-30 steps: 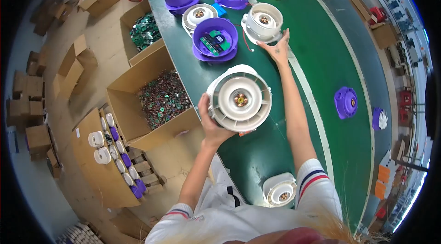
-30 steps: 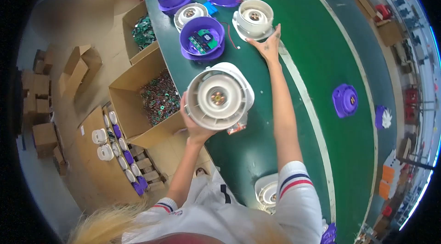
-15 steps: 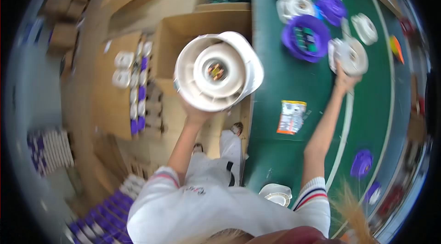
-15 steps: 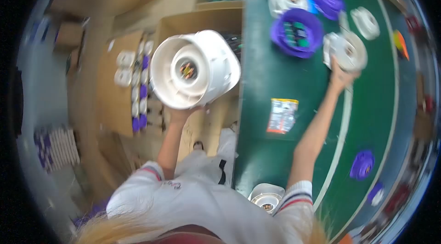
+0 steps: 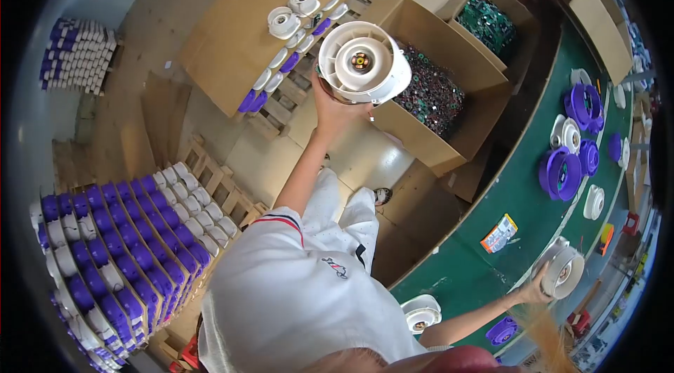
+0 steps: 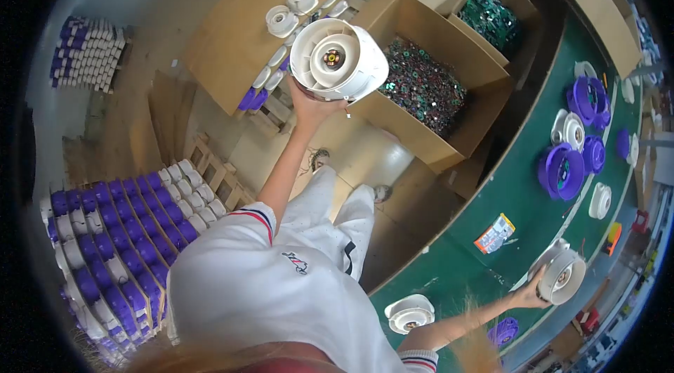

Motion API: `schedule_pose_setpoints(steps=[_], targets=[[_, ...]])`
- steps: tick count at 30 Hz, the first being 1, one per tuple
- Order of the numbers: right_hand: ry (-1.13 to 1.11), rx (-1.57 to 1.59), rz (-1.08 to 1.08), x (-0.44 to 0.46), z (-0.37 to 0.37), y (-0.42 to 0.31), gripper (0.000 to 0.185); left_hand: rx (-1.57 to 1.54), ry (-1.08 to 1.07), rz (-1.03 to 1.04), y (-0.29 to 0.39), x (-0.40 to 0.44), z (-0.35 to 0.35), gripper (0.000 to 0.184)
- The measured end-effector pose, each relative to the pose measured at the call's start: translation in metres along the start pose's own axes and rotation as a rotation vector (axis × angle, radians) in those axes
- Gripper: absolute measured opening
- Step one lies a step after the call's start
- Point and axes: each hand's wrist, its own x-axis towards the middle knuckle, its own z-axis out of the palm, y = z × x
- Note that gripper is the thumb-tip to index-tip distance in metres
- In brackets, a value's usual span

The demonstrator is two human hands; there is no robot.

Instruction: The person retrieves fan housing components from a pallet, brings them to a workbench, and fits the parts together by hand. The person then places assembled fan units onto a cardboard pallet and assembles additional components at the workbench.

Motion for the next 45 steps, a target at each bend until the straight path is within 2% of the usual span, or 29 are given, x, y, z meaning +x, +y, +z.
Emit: schedule_pose_setpoints(steps=[3, 6, 7, 8, 10, 11, 12, 14, 16, 17, 18, 19, 20, 21, 22, 24, 26, 29, 31, 33, 34, 36, 38, 42, 44, 45], targets=[[0.012, 0.015, 0.045, -0.023, -0.017, -0.080, 0.067, 0.122, 0.032, -0.028, -0.023, 0.021, -0.069, 0.115], [0.011, 0.189, 0.029, -0.045, -0.015, -0.105, 0.067, 0.153, 0.087, -0.026, -0.061, 0.039, -0.137, 0.113], [0.025, 0.175, 0.116, -0.054, -0.009, -0.097, 0.066, 0.140, 0.103, -0.026, -0.078, 0.043, -0.161, 0.113], [0.025, 0.183, 0.093, -0.058, -0.002, -0.113, 0.066, 0.164, 0.135, -0.044, -0.098, 0.044, -0.184, 0.114], [-0.027, 0.246, 0.002, -0.077, 0.014, -0.165, 0.066, 0.182, 0.190, -0.063, -0.130, 0.049, -0.224, 0.114], [-0.143, 0.322, 0.037, -0.088, 0.020, -0.225, 0.067, 0.206, 0.209, -0.091, -0.142, 0.052, -0.242, 0.115], [-0.137, 0.330, 0.027, -0.097, 0.036, -0.264, 0.067, 0.228, 0.222, -0.120, -0.157, 0.056, -0.259, 0.115], [-0.267, 0.441, 0.144, -0.120, 0.064, -0.315, 0.069, 0.330, 0.197, -0.114, -0.198, 0.060, -0.296, 0.116], [-0.260, 0.377, 0.120, -0.137, 0.119, -0.298, 0.067, 0.269, 0.251, -0.171, -0.233, 0.060, -0.319, 0.117], [-0.294, 0.496, 0.003, -0.147, 0.150, -0.321, 0.068, 0.289, 0.276, -0.189, -0.249, 0.062, -0.329, 0.118], [-0.401, 0.627, 0.028, -0.158, 0.180, -0.330, 0.070, 0.286, 0.278, -0.190, -0.264, 0.066, -0.338, 0.118], [-0.442, 0.506, 0.039, -0.168, 0.214, -0.342, 0.071, 0.322, 0.276, -0.180, -0.279, 0.069, -0.346, 0.119], [-0.389, 0.594, -0.026, -0.187, 0.249, -0.370, 0.073, 0.358, 0.278, -0.169, -0.295, 0.072, -0.354, 0.119], [-0.448, 0.680, -0.015, -0.203, 0.286, -0.390, 0.077, 0.365, 0.280, -0.185, -0.313, 0.074, -0.360, 0.122], [-0.476, 0.739, -0.022, -0.221, 0.327, -0.410, 0.069, 0.368, 0.290, -0.185, -0.334, 0.076, -0.366, 0.122], [-0.603, 0.820, 0.077, -0.259, 0.405, -0.455, 0.072, 0.295, 0.264, -0.227, -0.381, 0.084, -0.375, 0.124], [-0.692, 0.878, 0.058, -0.296, 0.474, -0.504, 0.068, 0.270, 0.266, -0.219, -0.410, 0.099, -0.378, 0.127], [-0.795, 1.062, -0.092, -0.352, 0.593, -0.560, 0.070, 0.402, 0.257, -0.295, -0.452, 0.123, -0.376, 0.129], [-0.870, 1.063, -0.156, -0.385, 0.658, -0.596, 0.072, 0.450, 0.275, -0.282, -0.472, 0.131, -0.376, 0.132], [-0.961, 1.164, -0.085, -0.416, 0.719, -0.628, 0.075, 0.404, 0.289, -0.290, -0.497, 0.132, -0.379, 0.131], [-0.963, 1.130, -0.168, -0.430, 0.751, -0.639, 0.076, 0.363, 0.297, -0.299, -0.507, 0.129, -0.382, 0.130], [-1.024, 1.218, -0.072, -0.459, 0.793, -0.669, 0.076, 0.440, 0.274, -0.297, -0.522, 0.122, -0.389, 0.129], [-1.079, 1.116, -0.118, -0.480, 0.839, -0.679, 0.076, 0.528, 0.240, -0.295, -0.534, 0.116, -0.394, 0.128], [-1.122, 0.937, -0.223, -0.510, 0.896, -0.681, 0.077, 0.567, 0.222, -0.456, -0.540, 0.112, -0.395, 0.123], [-1.192, 1.151, -0.224, -0.521, 0.914, -0.680, 0.078, 0.739, 0.106, -0.498, -0.539, 0.114, -0.393, 0.111], [-1.225, 1.152, -0.142, -0.526, 0.918, -0.679, 0.091, 0.741, 0.103, -0.510, -0.539, 0.117, -0.392, 0.111]])
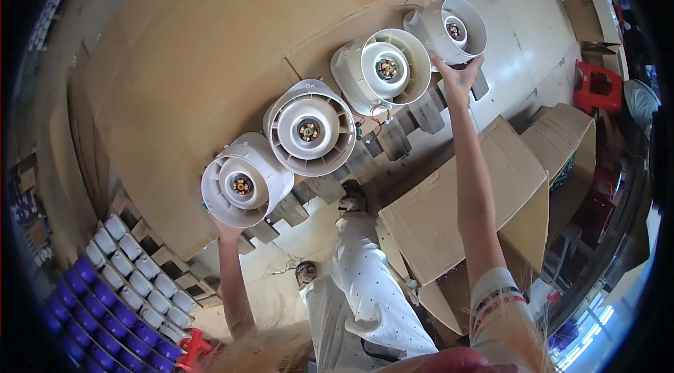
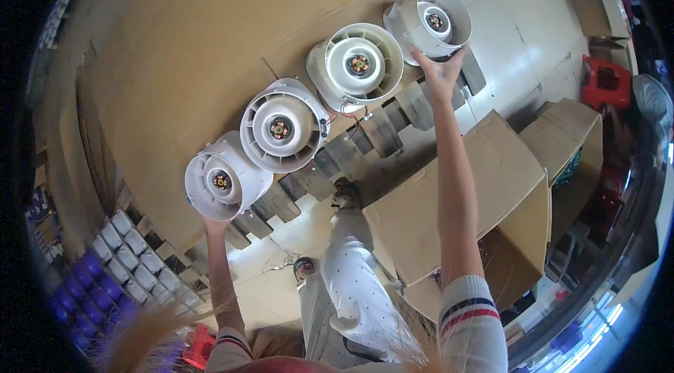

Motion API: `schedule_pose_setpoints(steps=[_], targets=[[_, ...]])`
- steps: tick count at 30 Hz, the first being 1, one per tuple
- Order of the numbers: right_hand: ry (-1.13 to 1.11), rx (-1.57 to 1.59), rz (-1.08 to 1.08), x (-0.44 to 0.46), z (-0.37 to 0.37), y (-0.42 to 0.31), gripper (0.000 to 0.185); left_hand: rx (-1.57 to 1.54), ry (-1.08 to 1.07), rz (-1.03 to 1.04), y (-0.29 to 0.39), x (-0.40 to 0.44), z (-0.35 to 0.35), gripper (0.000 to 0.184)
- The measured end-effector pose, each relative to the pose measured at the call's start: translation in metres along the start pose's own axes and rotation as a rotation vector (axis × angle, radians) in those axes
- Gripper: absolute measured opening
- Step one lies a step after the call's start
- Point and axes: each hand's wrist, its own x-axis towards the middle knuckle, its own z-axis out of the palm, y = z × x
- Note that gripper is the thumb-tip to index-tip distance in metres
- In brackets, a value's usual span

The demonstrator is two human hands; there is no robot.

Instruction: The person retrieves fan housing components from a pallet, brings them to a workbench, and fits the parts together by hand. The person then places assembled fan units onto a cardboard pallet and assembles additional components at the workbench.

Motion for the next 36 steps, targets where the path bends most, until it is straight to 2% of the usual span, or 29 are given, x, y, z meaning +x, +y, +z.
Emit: schedule_pose_setpoints(steps=[3, 6, 8, 11, 14, 15, 17, 18, 19, 21, 22, 23, 24, 25, 26, 28, 31, 32, 36], targets=[[0.001, -0.107, -0.024, 0.001, 0.000, 0.012, 0.092, 0.225, 0.041, 0.067, 0.006, 0.003, 0.002, 0.097], [-0.042, -0.102, -0.031, 0.004, -0.002, 0.008, 0.091, 0.324, 0.007, 0.081, 0.004, 0.002, 0.002, 0.086], [-0.080, -0.073, -0.013, 0.007, -0.002, 0.000, 0.091, 0.019, 0.094, -0.083, 0.013, 0.006, 0.005, 0.082], [-0.133, -0.054, 0.013, 0.011, -0.003, -0.005, 0.091, -0.011, 0.058, -0.126, 0.036, 0.012, 0.003, 0.082], [-0.271, -0.266, -0.021, 0.017, -0.011, 0.007, 0.093, 0.071, 0.045, -0.139, 0.022, 0.006, 0.007, 0.087], [-0.269, -0.263, -0.011, 0.014, -0.012, 0.003, 0.093, 0.050, 0.060, -0.147, 0.017, 0.002, 0.008, 0.087], [-0.201, -0.047, 0.017, 0.007, -0.012, -0.006, 0.094, 0.057, 0.075, -0.150, 0.020, 0.002, 0.011, 0.085], [-0.202, -0.045, 0.027, -0.002, -0.017, 0.000, 0.094, 0.025, 0.090, -0.229, 0.035, 0.003, 0.015, 0.082], [-0.172, -0.049, 0.086, -0.016, -0.025, 0.014, 0.087, -0.007, 0.109, -0.307, 0.046, 0.004, 0.016, 0.080], [-0.112, -0.059, 0.200, -0.032, -0.033, 0.019, 0.073, -0.090, 0.171, -0.302, 0.043, -0.002, 0.019, 0.075], [-0.105, 0.054, 0.373, -0.048, -0.036, 0.005, 0.060, -0.122, 0.167, -0.335, 0.044, -0.001, 0.019, 0.071], [-0.107, 0.052, 0.374, -0.062, -0.036, -0.010, 0.060, -0.156, 0.163, -0.367, 0.047, 0.000, 0.019, 0.068], [-0.188, 0.096, 0.519, -0.074, -0.037, -0.023, 0.058, -0.024, 0.127, -0.411, 0.051, -0.001, 0.018, 0.063], [-0.269, 0.141, 0.664, -0.084, -0.035, -0.035, 0.056, -0.024, 0.126, -0.414, 0.054, 0.000, 0.016, 0.063], [-0.270, 0.142, 0.664, -0.093, -0.027, -0.047, 0.056, -0.026, 0.099, -0.467, 0.055, 0.002, 0.015, 0.062], [-0.238, 0.413, 0.896, -0.107, -0.006, -0.068, 0.050, -0.025, 0.072, -0.515, 0.054, 0.002, 0.013, 0.061], [-0.147, 0.524, 0.984, -0.112, 0.018, -0.089, 0.046, -0.023, 0.050, -0.568, 0.043, -0.001, 0.013, 0.063], [-0.132, 0.532, 0.987, -0.111, 0.022, -0.089, 0.044, -0.009, 0.032, -0.643, 0.048, 0.003, 0.012, 0.064], [-0.110, 0.597, 0.950, -0.105, 0.028, -0.088, 0.043, -0.038, 0.042, -0.621, 0.053, 0.004, 0.012, 0.064]])
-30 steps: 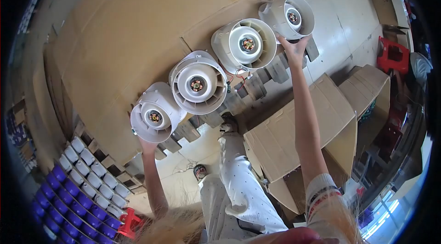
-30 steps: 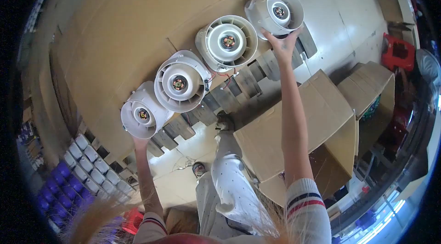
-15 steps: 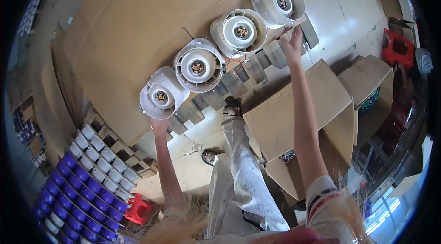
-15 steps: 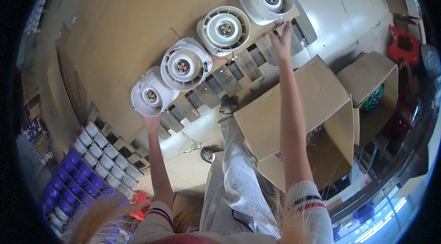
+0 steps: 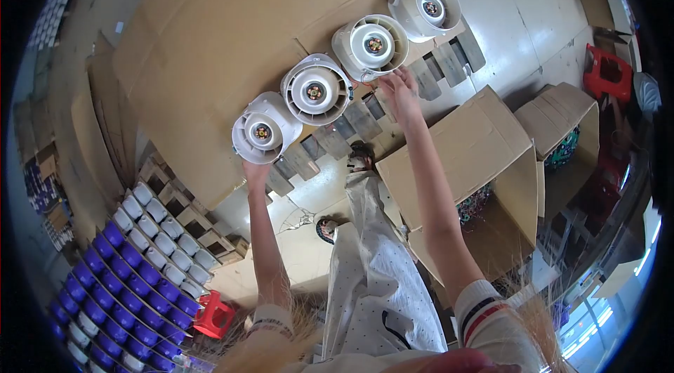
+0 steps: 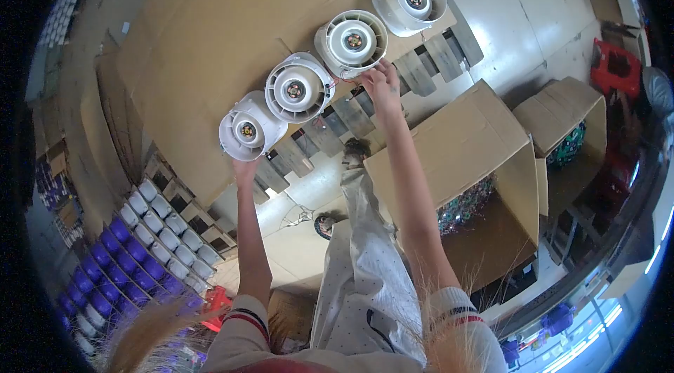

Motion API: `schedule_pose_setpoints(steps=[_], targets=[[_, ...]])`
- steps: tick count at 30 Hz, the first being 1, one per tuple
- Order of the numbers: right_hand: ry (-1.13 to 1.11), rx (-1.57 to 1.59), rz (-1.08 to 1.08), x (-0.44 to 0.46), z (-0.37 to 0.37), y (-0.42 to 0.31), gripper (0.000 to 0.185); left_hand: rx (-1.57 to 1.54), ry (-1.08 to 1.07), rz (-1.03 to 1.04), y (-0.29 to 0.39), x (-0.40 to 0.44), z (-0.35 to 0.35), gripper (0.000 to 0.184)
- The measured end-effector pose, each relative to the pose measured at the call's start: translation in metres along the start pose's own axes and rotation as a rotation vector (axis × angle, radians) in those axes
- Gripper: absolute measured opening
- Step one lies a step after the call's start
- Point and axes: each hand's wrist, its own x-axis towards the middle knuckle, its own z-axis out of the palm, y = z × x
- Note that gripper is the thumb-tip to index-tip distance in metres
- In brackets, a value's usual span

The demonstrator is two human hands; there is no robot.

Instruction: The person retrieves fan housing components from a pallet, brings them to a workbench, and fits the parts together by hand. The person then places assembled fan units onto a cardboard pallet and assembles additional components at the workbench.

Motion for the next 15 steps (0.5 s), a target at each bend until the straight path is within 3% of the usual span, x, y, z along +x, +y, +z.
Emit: schedule_pose_setpoints(steps=[2, 9, 11, 15], targets=[[0.015, -0.033, 0.001, 0.002, -0.001, 0.000, 0.041, -0.107, 0.020, 0.124, 0.000, 0.000, 0.002, 0.068], [-0.059, -0.001, -0.020, -0.003, -0.008, 0.003, 0.044, 0.026, -0.017, 0.082, -0.002, 0.000, -0.002, 0.072], [-0.054, -0.151, 0.049, -0.008, -0.012, -0.002, 0.043, -0.013, -0.067, 0.114, 0.000, 0.001, -0.004, 0.079], [0.001, -0.095, 0.057, -0.018, -0.035, 0.009, 0.037, -0.044, 0.007, 0.231, -0.029, -0.008, -0.003, 0.089]])
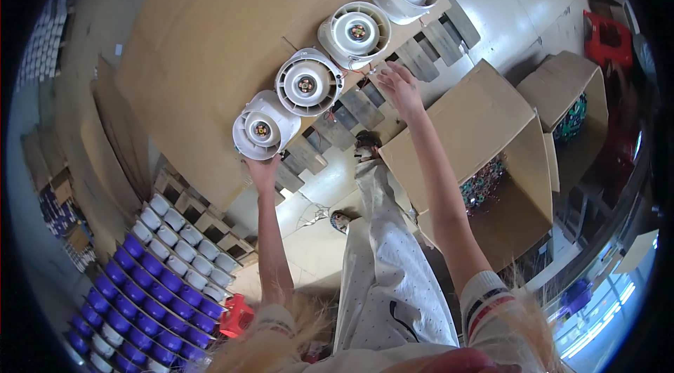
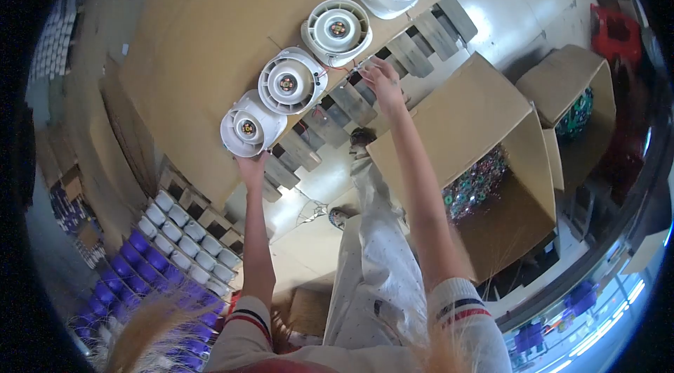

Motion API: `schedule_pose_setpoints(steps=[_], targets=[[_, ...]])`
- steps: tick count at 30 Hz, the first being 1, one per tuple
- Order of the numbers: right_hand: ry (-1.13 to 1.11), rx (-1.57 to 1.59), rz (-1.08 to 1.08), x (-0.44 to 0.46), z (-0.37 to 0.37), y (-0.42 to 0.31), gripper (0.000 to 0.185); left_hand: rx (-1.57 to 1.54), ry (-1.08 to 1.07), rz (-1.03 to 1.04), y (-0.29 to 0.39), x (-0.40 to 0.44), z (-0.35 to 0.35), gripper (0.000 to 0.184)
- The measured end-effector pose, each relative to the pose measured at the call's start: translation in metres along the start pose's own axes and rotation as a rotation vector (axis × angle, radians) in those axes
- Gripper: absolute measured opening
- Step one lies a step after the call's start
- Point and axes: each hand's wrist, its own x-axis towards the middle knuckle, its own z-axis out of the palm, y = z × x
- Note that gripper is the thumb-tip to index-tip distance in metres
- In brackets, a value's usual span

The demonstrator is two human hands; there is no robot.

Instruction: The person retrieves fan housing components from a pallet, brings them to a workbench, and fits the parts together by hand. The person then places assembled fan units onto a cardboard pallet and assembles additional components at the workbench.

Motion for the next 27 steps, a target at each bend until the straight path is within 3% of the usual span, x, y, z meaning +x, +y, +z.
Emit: schedule_pose_setpoints(steps=[2, 4, 6, 8, 9, 10, 11, 13, 16, 18, 22, 24, 27], targets=[[0.116, 0.015, 0.056, -0.010, -0.013, 0.011, 0.031, 0.104, 0.112, 0.031, 0.021, -0.026, -0.002, 0.099], [0.147, 0.068, 0.049, -0.033, -0.021, 0.020, 0.029, 0.375, 0.070, -0.025, 0.020, -0.059, -0.010, 0.101], [0.158, 0.049, 0.063, -0.061, -0.027, 0.027, 0.025, 0.481, 0.018, -0.069, 0.001, -0.091, -0.014, 0.092], [0.144, -0.008, 0.099, -0.090, -0.034, 0.036, 0.023, 0.493, -0.201, -0.405, -0.012, -0.123, -0.015, 0.083], [0.141, -0.022, 0.125, -0.108, -0.038, 0.043, 0.023, 0.311, -0.274, -0.345, -0.057, -0.141, -0.015, 0.077], [0.091, -0.005, 0.094, -0.125, -0.046, 0.056, 0.023, 0.349, -0.590, -0.423, 0.005, -0.148, -0.018, 0.076], [0.043, 0.009, 0.066, -0.149, -0.053, 0.064, 0.023, 0.524, -0.630, -0.352, -0.001, -0.167, -0.015, 0.074], [0.013, -0.091, 0.065, -0.205, -0.059, 0.048, 0.025, 0.473, -0.856, -0.433, 0.046, -0.186, -0.015, 0.073], [0.007, -0.079, 0.105, -0.283, -0.081, 0.028, 0.025, 0.302, -0.935, -0.291, 0.036, -0.199, -0.002, 0.067], [0.089, -0.018, 0.113, -0.331, -0.105, 0.033, 0.026, 0.210, -1.084, -0.368, 0.068, -0.193, 0.010, 0.054], [0.468, -0.004, 0.185, -0.414, -0.139, 0.054, 0.027, -0.159, -1.045, -0.468, 0.173, -0.203, 0.006, 0.049], [0.615, 0.027, 0.197, -0.438, -0.167, 0.111, 0.027, -0.144, -1.057, -0.438, 0.180, -0.201, 0.001, 0.048], [0.674, -0.002, 0.173, -0.467, -0.146, 0.115, 0.026, -0.082, -1.098, -0.315, 0.163, -0.181, -0.011, 0.046]])
